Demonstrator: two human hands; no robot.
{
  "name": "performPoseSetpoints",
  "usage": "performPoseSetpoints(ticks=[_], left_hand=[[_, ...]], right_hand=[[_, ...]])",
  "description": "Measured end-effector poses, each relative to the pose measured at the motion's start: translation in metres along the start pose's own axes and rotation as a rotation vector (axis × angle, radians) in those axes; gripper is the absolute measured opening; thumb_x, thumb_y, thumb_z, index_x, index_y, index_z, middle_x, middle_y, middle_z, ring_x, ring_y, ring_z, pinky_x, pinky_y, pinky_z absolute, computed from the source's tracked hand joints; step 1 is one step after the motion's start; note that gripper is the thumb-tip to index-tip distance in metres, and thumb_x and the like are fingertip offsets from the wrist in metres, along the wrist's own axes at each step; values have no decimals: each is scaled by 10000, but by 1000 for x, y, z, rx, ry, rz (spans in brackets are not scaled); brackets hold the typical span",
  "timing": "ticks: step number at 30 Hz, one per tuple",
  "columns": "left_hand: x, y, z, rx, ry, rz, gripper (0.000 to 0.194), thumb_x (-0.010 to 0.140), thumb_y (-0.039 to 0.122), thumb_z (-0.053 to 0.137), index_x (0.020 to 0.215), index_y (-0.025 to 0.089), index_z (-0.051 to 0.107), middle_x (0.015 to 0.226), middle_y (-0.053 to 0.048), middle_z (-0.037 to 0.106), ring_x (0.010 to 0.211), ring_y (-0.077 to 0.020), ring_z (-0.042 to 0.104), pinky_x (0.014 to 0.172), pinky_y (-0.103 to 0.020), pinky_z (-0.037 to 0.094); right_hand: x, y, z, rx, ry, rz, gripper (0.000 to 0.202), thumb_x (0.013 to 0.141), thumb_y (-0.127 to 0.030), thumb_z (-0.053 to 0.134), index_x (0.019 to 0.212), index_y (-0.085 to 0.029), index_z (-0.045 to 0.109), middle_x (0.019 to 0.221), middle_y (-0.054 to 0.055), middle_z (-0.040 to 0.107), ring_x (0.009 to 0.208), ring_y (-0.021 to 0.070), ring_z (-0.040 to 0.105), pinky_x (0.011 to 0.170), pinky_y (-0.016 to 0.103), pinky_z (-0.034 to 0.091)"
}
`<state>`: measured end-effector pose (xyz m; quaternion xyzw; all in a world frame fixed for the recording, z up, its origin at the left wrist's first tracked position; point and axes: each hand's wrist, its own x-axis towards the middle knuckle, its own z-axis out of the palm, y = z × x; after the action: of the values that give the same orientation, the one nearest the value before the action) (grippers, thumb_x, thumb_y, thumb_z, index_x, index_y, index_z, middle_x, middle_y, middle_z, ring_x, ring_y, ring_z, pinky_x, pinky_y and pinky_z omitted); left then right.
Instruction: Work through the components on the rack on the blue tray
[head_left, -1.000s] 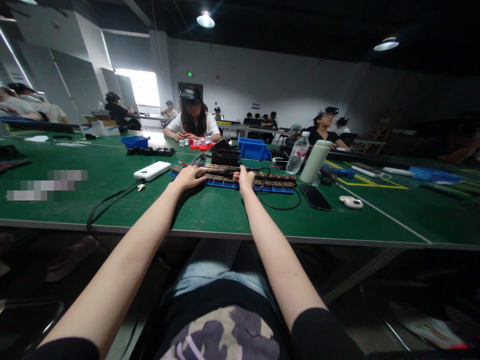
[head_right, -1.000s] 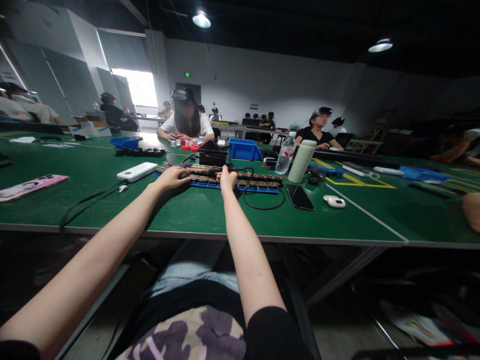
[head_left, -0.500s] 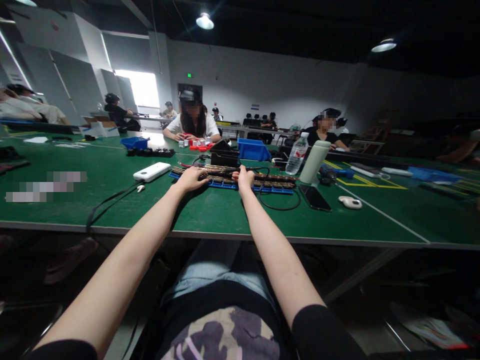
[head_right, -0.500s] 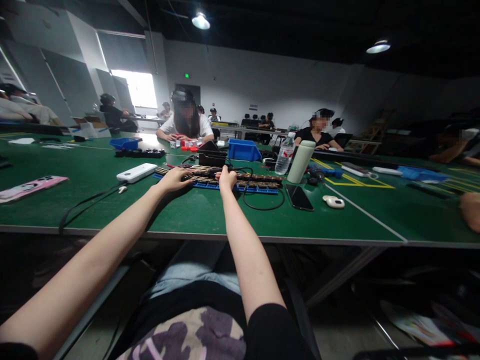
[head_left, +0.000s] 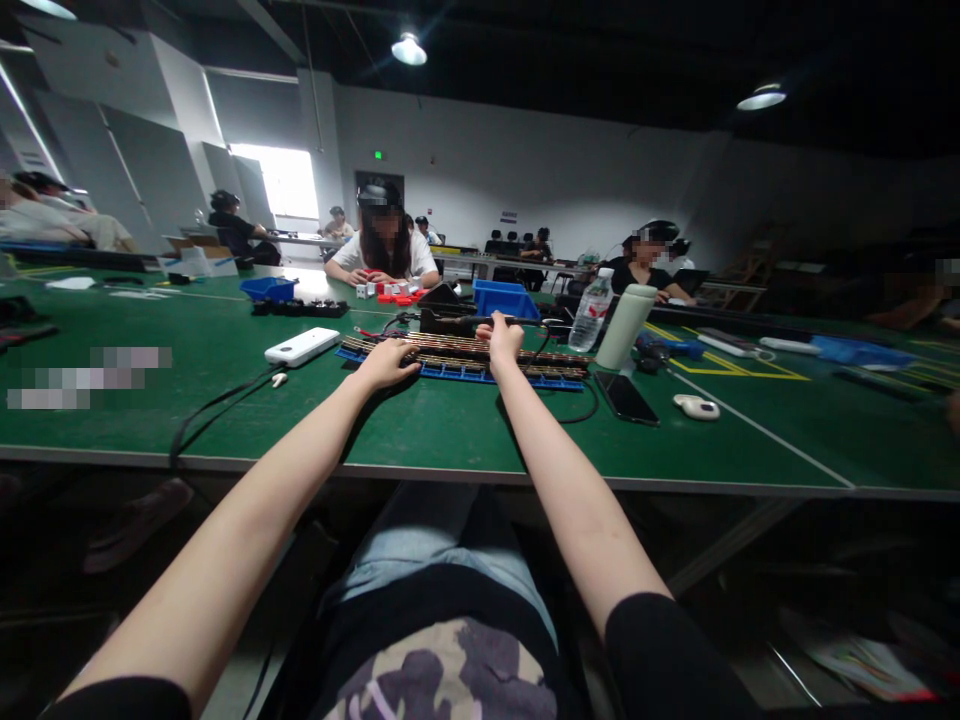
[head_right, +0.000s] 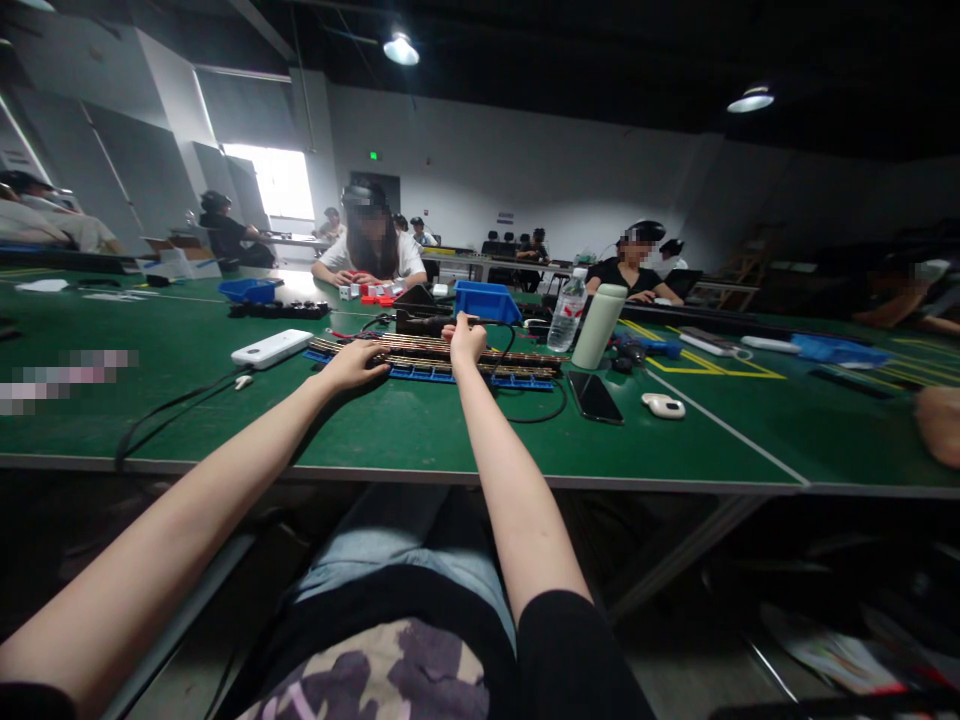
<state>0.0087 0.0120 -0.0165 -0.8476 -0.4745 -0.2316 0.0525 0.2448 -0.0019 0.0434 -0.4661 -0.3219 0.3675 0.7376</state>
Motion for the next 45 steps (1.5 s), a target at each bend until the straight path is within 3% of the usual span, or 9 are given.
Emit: performPoseSetpoints(ticks=[4, 9, 13, 21, 29, 40, 45], left_hand=[[-1, 1, 1, 1, -12, -1, 448, 936, 427, 609, 1281, 200, 782, 1397, -147, 760, 1312, -340, 686, 1163, -454, 517], [-1, -1, 1, -7, -14, 2, 453, 944, 439, 588, 1266, 192, 789, 1370, -143, 773, 1273, -331, 707, 1136, -438, 531], [0, -2, 2, -5, -10, 9, 449, 946, 450, 578, 1247, 197, 794, 1367, -142, 775, 1266, -329, 709, 1124, -434, 536], [0, -4, 3, 5, 3, 15, 468, 942, 470, 576, 1246, 189, 796, 1354, -143, 778, 1258, -325, 717, 1123, -424, 549], [0, -4, 4, 6, 12, 19, 429, 931, 448, 591, 1210, 203, 807, 1332, -129, 792, 1246, -325, 725, 1112, -432, 563], [-1, 0, 1, 30, 7, 8, 434, 932, 433, 599, 1227, 195, 811, 1316, -136, 795, 1232, -325, 733, 1101, -423, 567], [-1, 0, 2, 22, 15, 3, 411, 927, 421, 619, 1220, 211, 817, 1309, -124, 801, 1229, -328, 736, 1100, -431, 569]], right_hand=[[6, -6, -18, 34, 7, -26, 229, 979, -297, 741, 837, -185, 601, 522, -65, 615, 460, 98, 633, 521, 176, 553], [-5, 7, -37, 36, 10, 55, 222, 965, -187, 719, 806, -201, 565, 515, -59, 617, 458, 111, 630, 524, 191, 559], [-15, 15, -35, 36, -69, 31, 192, 987, -139, 658, 820, -196, 582, 553, -42, 653, 493, 110, 652, 570, 190, 570], [-17, 29, -31, -27, -170, -52, 146, 980, -196, 699, 854, -192, 624, 575, -47, 675, 527, 110, 674, 563, 176, 542], [-6, 39, -33, -38, -192, -82, 209, 948, -299, 770, 851, -203, 611, 594, -32, 689, 537, 129, 693, 568, 203, 569], [-5, 36, -33, -48, -144, 13, 189, 999, -196, 686, 835, -191, 594, 559, -31, 662, 496, 122, 656, 541, 198, 558], [-5, 35, -34, -80, -115, 28, 218, 979, -234, 728, 810, -190, 597, 543, -32, 654, 482, 119, 647, 522, 192, 552]])
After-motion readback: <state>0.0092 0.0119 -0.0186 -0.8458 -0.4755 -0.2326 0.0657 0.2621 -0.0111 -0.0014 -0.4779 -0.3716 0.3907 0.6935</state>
